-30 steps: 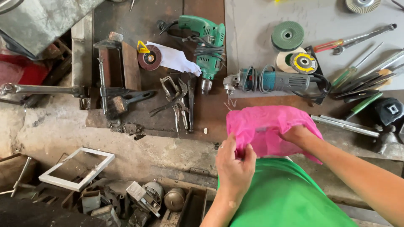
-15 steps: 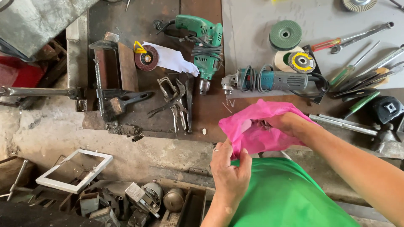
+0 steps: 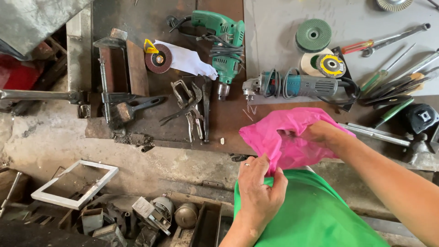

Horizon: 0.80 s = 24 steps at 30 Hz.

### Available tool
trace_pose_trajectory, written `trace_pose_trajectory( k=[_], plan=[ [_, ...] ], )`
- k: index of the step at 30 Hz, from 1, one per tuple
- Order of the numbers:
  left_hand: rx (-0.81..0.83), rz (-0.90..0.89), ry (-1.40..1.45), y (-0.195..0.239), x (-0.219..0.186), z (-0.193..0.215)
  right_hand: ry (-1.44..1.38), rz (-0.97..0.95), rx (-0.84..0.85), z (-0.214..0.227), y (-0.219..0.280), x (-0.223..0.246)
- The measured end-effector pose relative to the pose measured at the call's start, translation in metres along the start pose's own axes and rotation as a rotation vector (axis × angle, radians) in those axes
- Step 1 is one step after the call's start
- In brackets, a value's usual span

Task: Organizes metalworking tools on a workbench and prepares an angle grinder by attaching a disc.

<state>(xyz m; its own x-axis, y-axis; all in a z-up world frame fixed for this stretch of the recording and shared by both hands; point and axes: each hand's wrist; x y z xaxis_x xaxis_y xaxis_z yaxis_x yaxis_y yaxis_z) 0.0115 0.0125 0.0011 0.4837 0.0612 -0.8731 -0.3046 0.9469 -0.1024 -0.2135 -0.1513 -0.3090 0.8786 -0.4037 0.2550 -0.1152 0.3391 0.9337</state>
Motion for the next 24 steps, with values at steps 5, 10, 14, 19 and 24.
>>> trace_pose_trajectory(
  k=[5,10,14,19,24],
  plan=[
    [0.011,-0.002,0.020,0.000,0.000,0.004,1.062,0.184,0.170,-0.001,-0.046,-0.015],
    [0.012,-0.011,0.032,0.002,0.006,-0.003,0.398,-0.141,0.014,-0.034,-0.090,-0.073],
    [0.032,0.003,0.031,0.004,0.008,-0.006,0.820,0.119,0.000,-0.042,-0.081,-0.076],
    [-0.018,0.017,0.008,0.005,0.010,0.003,0.766,0.259,-0.082,-0.029,-0.050,-0.039],
    [-0.049,0.005,0.022,0.004,0.012,0.012,0.721,0.396,-0.170,0.000,0.056,0.045]
  ],
)
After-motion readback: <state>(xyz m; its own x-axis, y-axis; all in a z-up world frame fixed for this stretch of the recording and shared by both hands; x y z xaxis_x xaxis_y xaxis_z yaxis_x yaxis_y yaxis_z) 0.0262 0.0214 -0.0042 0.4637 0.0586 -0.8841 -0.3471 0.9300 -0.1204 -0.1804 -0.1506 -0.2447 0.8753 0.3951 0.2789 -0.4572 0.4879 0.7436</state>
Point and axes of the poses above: each hand's wrist, its own y-axis away from the middle knuckle, its own z-axis out of the back of the hand, x = y × z, and after that the axes turned 6 degrees about x, right-handed
